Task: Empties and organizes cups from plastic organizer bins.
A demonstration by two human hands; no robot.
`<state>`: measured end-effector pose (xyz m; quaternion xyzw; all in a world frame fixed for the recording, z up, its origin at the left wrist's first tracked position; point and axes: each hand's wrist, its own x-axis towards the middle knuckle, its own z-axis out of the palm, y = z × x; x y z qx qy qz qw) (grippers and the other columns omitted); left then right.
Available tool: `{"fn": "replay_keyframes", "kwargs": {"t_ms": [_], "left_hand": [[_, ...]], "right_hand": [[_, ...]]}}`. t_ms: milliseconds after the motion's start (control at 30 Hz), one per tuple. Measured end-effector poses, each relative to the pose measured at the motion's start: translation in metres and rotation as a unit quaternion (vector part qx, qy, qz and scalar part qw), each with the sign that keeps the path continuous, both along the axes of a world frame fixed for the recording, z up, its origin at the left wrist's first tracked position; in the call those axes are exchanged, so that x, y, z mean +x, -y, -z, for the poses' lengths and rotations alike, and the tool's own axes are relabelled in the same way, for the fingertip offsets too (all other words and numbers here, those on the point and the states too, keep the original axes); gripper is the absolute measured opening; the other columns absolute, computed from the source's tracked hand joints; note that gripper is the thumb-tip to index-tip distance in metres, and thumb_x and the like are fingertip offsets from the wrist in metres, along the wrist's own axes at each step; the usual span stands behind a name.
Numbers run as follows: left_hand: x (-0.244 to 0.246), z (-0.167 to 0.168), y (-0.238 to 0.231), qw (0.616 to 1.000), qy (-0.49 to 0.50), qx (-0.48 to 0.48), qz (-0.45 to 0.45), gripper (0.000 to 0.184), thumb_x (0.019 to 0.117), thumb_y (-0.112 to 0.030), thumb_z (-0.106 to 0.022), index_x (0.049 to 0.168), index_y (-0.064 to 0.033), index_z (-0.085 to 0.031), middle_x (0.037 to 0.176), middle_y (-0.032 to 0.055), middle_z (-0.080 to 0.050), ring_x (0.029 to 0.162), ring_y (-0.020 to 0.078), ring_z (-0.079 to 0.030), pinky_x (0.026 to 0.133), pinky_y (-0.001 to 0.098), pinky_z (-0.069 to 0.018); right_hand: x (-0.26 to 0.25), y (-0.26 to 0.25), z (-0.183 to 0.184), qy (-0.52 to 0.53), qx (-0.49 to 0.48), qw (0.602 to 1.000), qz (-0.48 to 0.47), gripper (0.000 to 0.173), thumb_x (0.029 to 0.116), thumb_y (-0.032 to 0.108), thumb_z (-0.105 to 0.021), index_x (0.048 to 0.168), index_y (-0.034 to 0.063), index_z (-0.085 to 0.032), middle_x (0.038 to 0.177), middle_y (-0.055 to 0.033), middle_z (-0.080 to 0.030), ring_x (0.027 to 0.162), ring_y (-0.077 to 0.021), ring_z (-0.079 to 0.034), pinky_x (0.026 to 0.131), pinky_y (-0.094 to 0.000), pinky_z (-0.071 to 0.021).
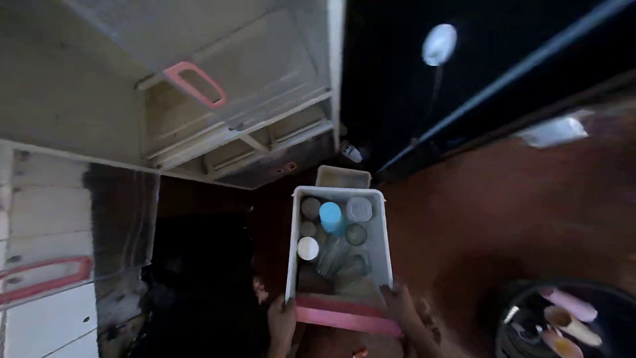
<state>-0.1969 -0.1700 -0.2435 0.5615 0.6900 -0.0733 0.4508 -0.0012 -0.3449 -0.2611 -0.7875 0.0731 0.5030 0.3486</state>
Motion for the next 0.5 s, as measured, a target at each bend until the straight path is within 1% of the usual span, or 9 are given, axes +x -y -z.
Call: {"fn": "replay_keyframes", "kwargs": {"t_ms": [33, 100, 167, 200, 267, 333, 400, 433, 500], "left_hand": [[0.011, 0.001, 0.016, 1.0, 0.003, -0.008, 0.03, 0.017, 0.0991, -0.004, -0.058, 0.095, 0.0092, -0.067, 0.075, 0.013, -0.059, 0.067, 0.0182, -0.054, 0.065, 0.0372, -0.048], [0.035, 0.004, 0.051, 0.996, 0.009, -0.022, 0.09, 0.017, 0.0994, -0.005, -0.059, 0.096, 0.0091, -0.068, 0.078, 0.0149, -0.061, 0.072, 0.0209, -0.056, 0.071, 0.0407, -0.0486], [0.063, 0.009, 0.091, 0.988, 0.011, -0.024, 0.15, 0.018, 0.1003, -0.007, -0.059, 0.095, 0.0082, -0.068, 0.077, 0.0135, -0.06, 0.071, 0.0201, -0.056, 0.07, 0.04, -0.0479], [0.076, 0.012, 0.113, 0.983, 0.003, -0.027, 0.181, 0.019, 0.1003, -0.007, -0.059, 0.095, 0.0081, -0.068, 0.077, 0.0142, -0.061, 0.072, 0.0218, -0.057, 0.071, 0.0417, -0.0483], [0.106, 0.019, 0.158, 0.97, -0.023, -0.036, 0.241, 0.02, 0.1009, -0.009, -0.059, 0.094, 0.0072, -0.067, 0.078, 0.0153, -0.061, 0.073, 0.0241, -0.057, 0.072, 0.0437, -0.0479], [0.141, 0.024, 0.208, 0.951, -0.042, -0.051, 0.303, 0.022, 0.1024, -0.011, -0.058, 0.101, 0.0077, -0.069, 0.087, 0.0202, -0.065, 0.081, 0.0293, -0.061, 0.079, 0.0481, -0.0497], [0.172, 0.032, 0.259, 0.93, -0.05, -0.057, 0.361, 0.024, 0.1025, -0.013, -0.057, 0.103, 0.0076, -0.069, 0.092, 0.023, -0.067, 0.086, 0.0327, -0.064, 0.083, 0.0513, -0.0504], [0.187, 0.037, 0.284, 0.917, -0.056, -0.062, 0.389, 0.025, 0.1027, -0.014, -0.057, 0.106, 0.0075, -0.07, 0.095, 0.0243, -0.068, 0.09, 0.0344, -0.065, 0.085, 0.053, -0.0506], [0.215, 0.046, 0.334, 0.895, -0.056, -0.066, 0.438, 0.024, 0.1017, -0.012, -0.056, 0.104, 0.0076, -0.07, 0.092, 0.0236, -0.067, 0.086, 0.0332, -0.064, 0.083, 0.0522, -0.0504]], "right_hand": [[0.001, 0.027, 0.002, 0.005, -0.004, 1.0, 0.025, 0.038, 0.1015, 0.001, -0.055, 0.137, -0.0116, -0.052, 0.116, -0.0292, -0.064, 0.104, -0.0335, -0.064, 0.094, -0.0478, -0.0508], [0.001, 0.084, 0.01, 0.023, -0.003, 0.997, 0.067, 0.037, 0.1006, 0.001, -0.055, 0.134, -0.013, -0.053, 0.115, -0.0297, -0.064, 0.104, -0.0335, -0.063, 0.093, -0.048, -0.0503], [0.006, 0.143, 0.025, 0.045, 0.01, 0.994, 0.102, 0.041, 0.099, -0.001, -0.056, 0.138, -0.0137, -0.05, 0.124, -0.0332, -0.062, 0.114, -0.0386, -0.062, 0.101, -0.0517, -0.0483], [0.006, 0.173, 0.033, 0.052, 0.013, 0.991, 0.123, 0.042, 0.0983, -0.002, -0.056, 0.138, -0.0138, -0.05, 0.126, -0.0339, -0.061, 0.116, -0.0398, -0.061, 0.102, -0.0526, -0.0474], [0.007, 0.231, 0.042, 0.051, 0.017, 0.982, 0.179, 0.042, 0.0978, -0.004, -0.056, 0.138, -0.0137, -0.05, 0.128, -0.0332, -0.06, 0.118, -0.0383, -0.061, 0.103, -0.0504, -0.0472], [0.013, 0.289, 0.049, 0.043, 0.003, 0.974, 0.222, 0.044, 0.0979, -0.005, -0.056, 0.14, -0.0132, -0.048, 0.132, -0.0331, -0.059, 0.122, -0.0386, -0.06, 0.106, -0.0498, -0.0463], [0.017, 0.347, 0.054, 0.026, -0.018, 0.965, 0.26, 0.048, 0.098, -0.005, -0.057, 0.144, -0.0125, -0.045, 0.137, -0.0341, -0.056, 0.126, -0.0409, -0.057, 0.109, -0.0512, -0.0442], [0.017, 0.374, 0.059, 0.015, -0.026, 0.958, 0.284, 0.049, 0.098, -0.004, -0.058, 0.145, -0.0119, -0.044, 0.137, -0.034, -0.055, 0.126, -0.0412, -0.057, 0.109, -0.0516, -0.0447], [0.017, 0.426, 0.071, -0.011, -0.037, 0.937, 0.347, 0.049, 0.0985, -0.004, -0.056, 0.146, -0.0096, -0.044, 0.135, -0.0329, -0.057, 0.12, -0.0405, -0.06, 0.103, -0.053, -0.0476]]}}
